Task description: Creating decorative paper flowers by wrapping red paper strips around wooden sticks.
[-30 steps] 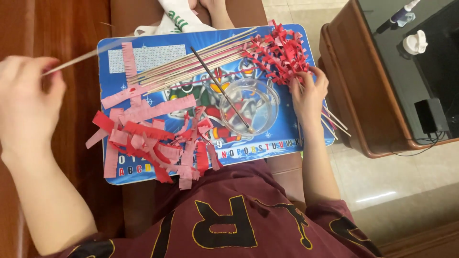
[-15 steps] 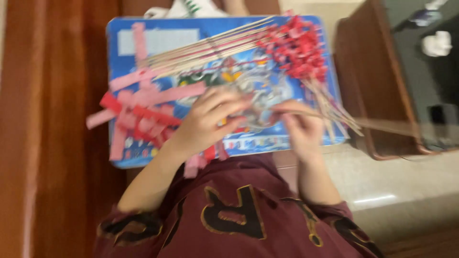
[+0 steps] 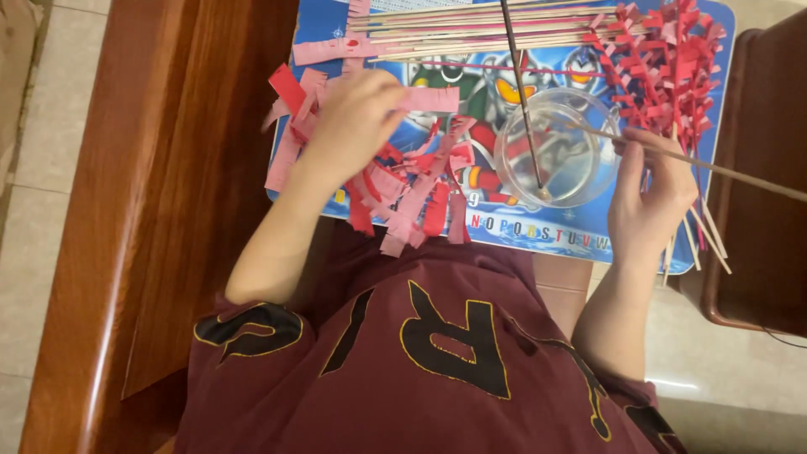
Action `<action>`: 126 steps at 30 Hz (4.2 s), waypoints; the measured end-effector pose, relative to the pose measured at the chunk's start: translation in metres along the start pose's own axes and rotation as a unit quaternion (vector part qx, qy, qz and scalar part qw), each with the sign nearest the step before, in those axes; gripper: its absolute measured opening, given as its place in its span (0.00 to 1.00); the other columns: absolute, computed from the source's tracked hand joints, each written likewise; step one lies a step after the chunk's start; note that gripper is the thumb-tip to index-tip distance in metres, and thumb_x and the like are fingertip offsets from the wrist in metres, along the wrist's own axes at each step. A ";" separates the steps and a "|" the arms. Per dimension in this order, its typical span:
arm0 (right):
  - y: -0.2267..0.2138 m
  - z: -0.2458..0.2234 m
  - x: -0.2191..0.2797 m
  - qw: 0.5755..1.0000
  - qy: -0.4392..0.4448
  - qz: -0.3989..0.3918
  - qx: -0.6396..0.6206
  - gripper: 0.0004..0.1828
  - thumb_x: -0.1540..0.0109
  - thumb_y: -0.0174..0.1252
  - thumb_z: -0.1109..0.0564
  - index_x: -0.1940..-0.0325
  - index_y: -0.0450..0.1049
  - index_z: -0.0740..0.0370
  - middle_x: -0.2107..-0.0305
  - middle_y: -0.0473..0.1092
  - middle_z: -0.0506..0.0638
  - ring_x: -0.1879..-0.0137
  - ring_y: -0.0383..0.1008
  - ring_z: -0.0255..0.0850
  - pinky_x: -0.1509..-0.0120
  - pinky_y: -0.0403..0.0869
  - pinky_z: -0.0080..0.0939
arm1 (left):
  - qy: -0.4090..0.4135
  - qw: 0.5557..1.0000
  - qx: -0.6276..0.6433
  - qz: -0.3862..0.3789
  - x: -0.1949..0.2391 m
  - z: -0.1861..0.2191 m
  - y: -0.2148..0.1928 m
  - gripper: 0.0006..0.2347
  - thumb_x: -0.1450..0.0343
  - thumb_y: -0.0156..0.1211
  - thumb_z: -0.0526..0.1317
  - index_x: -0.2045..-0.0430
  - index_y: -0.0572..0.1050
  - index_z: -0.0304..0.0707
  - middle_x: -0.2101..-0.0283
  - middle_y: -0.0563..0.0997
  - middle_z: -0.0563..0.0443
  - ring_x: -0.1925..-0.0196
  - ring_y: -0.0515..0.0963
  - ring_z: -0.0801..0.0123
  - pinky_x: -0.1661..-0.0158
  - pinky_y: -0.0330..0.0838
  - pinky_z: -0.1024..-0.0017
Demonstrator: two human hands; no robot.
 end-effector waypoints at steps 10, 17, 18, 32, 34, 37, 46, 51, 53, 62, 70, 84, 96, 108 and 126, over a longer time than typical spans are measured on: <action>0.004 0.017 0.006 0.985 0.101 0.027 -0.135 0.10 0.23 0.53 0.68 0.39 0.74 0.75 0.55 0.78 0.58 0.49 0.80 0.41 0.41 0.79 0.36 | 0.053 0.987 -0.133 -0.075 -0.018 -0.040 0.057 0.06 0.34 0.69 0.33 0.66 0.81 0.37 0.58 0.77 0.46 0.47 0.75 0.55 0.50 0.68 0.58; -0.006 0.017 0.013 0.969 0.112 0.046 -0.217 0.10 0.21 0.52 0.68 0.38 0.73 0.77 0.56 0.76 0.58 0.51 0.79 0.40 0.42 0.78 0.36 | 0.018 0.996 0.088 -0.025 -0.034 -0.034 0.037 0.13 0.33 0.69 0.29 0.56 0.77 0.34 0.56 0.77 0.43 0.52 0.78 0.54 0.54 0.73 0.61; -0.007 0.016 0.012 0.969 0.110 0.047 -0.217 0.10 0.21 0.52 0.67 0.38 0.73 0.77 0.56 0.76 0.58 0.53 0.79 0.39 0.44 0.78 0.35 | 0.024 0.990 0.138 -0.005 -0.037 -0.033 0.035 0.16 0.33 0.68 0.27 0.52 0.75 0.32 0.55 0.76 0.43 0.53 0.79 0.55 0.54 0.74 0.63; -0.013 0.016 0.011 0.978 0.108 0.045 -0.174 0.10 0.21 0.53 0.67 0.39 0.74 0.78 0.58 0.76 0.59 0.53 0.79 0.40 0.44 0.78 0.37 | 0.029 0.989 0.143 0.013 -0.039 -0.042 0.029 0.07 0.29 0.69 0.32 0.63 0.79 0.27 0.58 0.81 0.42 0.56 0.80 0.59 0.57 0.74 0.66; -0.014 0.017 0.012 0.974 0.111 0.051 -0.190 0.10 0.21 0.53 0.67 0.38 0.73 0.77 0.59 0.76 0.59 0.55 0.79 0.39 0.46 0.78 0.36 | 0.020 0.990 0.137 0.028 -0.041 -0.040 0.027 0.07 0.29 0.69 0.32 0.62 0.80 0.27 0.58 0.80 0.40 0.56 0.79 0.58 0.57 0.74 0.66; -0.013 0.019 0.013 0.969 0.108 0.055 -0.213 0.10 0.21 0.52 0.67 0.38 0.73 0.77 0.60 0.75 0.58 0.54 0.79 0.39 0.45 0.79 0.37 | -0.070 0.979 0.190 -0.036 -0.041 -0.040 0.024 0.14 0.28 0.65 0.32 0.48 0.77 0.29 0.57 0.82 0.43 0.59 0.81 0.63 0.57 0.75 0.68; -0.020 0.019 0.011 0.971 0.109 0.074 -0.202 0.10 0.25 0.51 0.69 0.41 0.73 0.78 0.60 0.75 0.59 0.54 0.78 0.43 0.44 0.78 0.41 | -0.087 0.968 0.236 0.007 -0.045 -0.052 0.017 0.17 0.29 0.61 0.26 0.43 0.76 0.31 0.55 0.81 0.48 0.58 0.79 0.70 0.56 0.74 0.74; -0.021 0.013 0.010 0.936 0.145 0.063 -0.315 0.13 0.28 0.50 0.70 0.39 0.71 0.76 0.63 0.76 0.60 0.56 0.80 0.45 0.48 0.80 0.42 | -0.133 0.914 0.378 0.059 -0.052 -0.054 0.001 0.09 0.26 0.62 0.23 0.53 0.77 0.28 0.55 0.82 0.53 0.53 0.81 0.76 0.50 0.76 0.78; -0.023 0.013 0.010 0.934 0.142 0.060 -0.323 0.14 0.28 0.50 0.70 0.38 0.71 0.76 0.61 0.77 0.61 0.55 0.81 0.46 0.48 0.80 0.42 | -0.115 0.921 0.365 0.072 -0.057 -0.041 -0.009 0.08 0.25 0.63 0.23 0.53 0.77 0.27 0.54 0.81 0.52 0.51 0.80 0.75 0.48 0.76 0.77; -0.041 0.003 0.002 0.958 0.110 0.013 -0.264 0.21 0.27 0.45 0.69 0.28 0.63 0.72 0.38 0.70 0.64 0.39 0.78 0.51 0.45 0.77 0.42 | -0.080 0.914 0.384 0.100 -0.088 0.020 -0.030 0.09 0.25 0.68 0.25 0.52 0.76 0.25 0.55 0.79 0.52 0.53 0.79 0.77 0.51 0.75 0.80; -0.058 0.032 0.007 0.950 0.126 0.005 -0.287 0.29 0.27 0.47 0.68 0.22 0.52 0.70 0.28 0.60 0.62 0.25 0.65 0.52 0.36 0.72 0.39 | -0.072 0.885 0.457 0.055 -0.101 0.061 -0.017 0.05 0.25 0.60 0.27 0.57 0.76 0.26 0.58 0.78 0.53 0.66 0.76 0.75 0.66 0.69 0.79; -0.012 0.010 -0.005 0.991 0.105 -0.023 -0.078 0.10 0.30 0.55 0.64 0.47 0.77 0.69 0.59 0.78 0.54 0.53 0.81 0.38 0.51 0.77 0.36 | -0.077 0.868 0.486 0.062 -0.093 0.067 -0.006 0.06 0.22 0.62 0.29 0.53 0.77 0.25 0.57 0.79 0.54 0.56 0.77 0.81 0.55 0.73 0.82; -0.042 0.019 0.018 0.947 0.162 0.030 -0.277 0.13 0.23 0.46 0.67 0.37 0.73 0.70 0.61 0.77 0.56 0.57 0.75 0.38 0.52 0.72 0.35 | -0.075 0.865 0.490 0.074 -0.090 0.074 -0.009 0.05 0.23 0.62 0.26 0.55 0.78 0.26 0.57 0.79 0.56 0.55 0.76 0.79 0.52 0.71 0.79; -0.078 0.071 0.016 0.823 0.148 0.191 -0.514 0.24 0.27 0.46 0.59 0.30 0.66 0.78 0.41 0.72 0.72 0.49 0.81 0.54 0.49 0.79 0.46 | -0.123 0.841 0.522 0.070 -0.102 0.082 0.023 0.06 0.24 0.64 0.31 0.56 0.79 0.26 0.61 0.81 0.57 0.61 0.77 0.82 0.60 0.71 0.82; -0.015 -0.006 0.026 0.907 0.133 0.061 -0.395 0.19 0.25 0.46 0.66 0.28 0.60 0.66 0.64 0.72 0.58 0.79 0.57 0.28 0.75 0.57 0.28 | -0.086 0.776 0.618 0.092 -0.137 0.139 0.047 0.09 0.24 0.65 0.34 0.53 0.80 0.26 0.58 0.83 0.54 0.55 0.78 0.81 0.52 0.73 0.80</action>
Point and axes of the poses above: each hand's wrist, its own x-axis away from the middle knuckle, its own y-axis out of the palm, z = x × y, the point moved 4 cm from there along -x, towards the middle knuckle
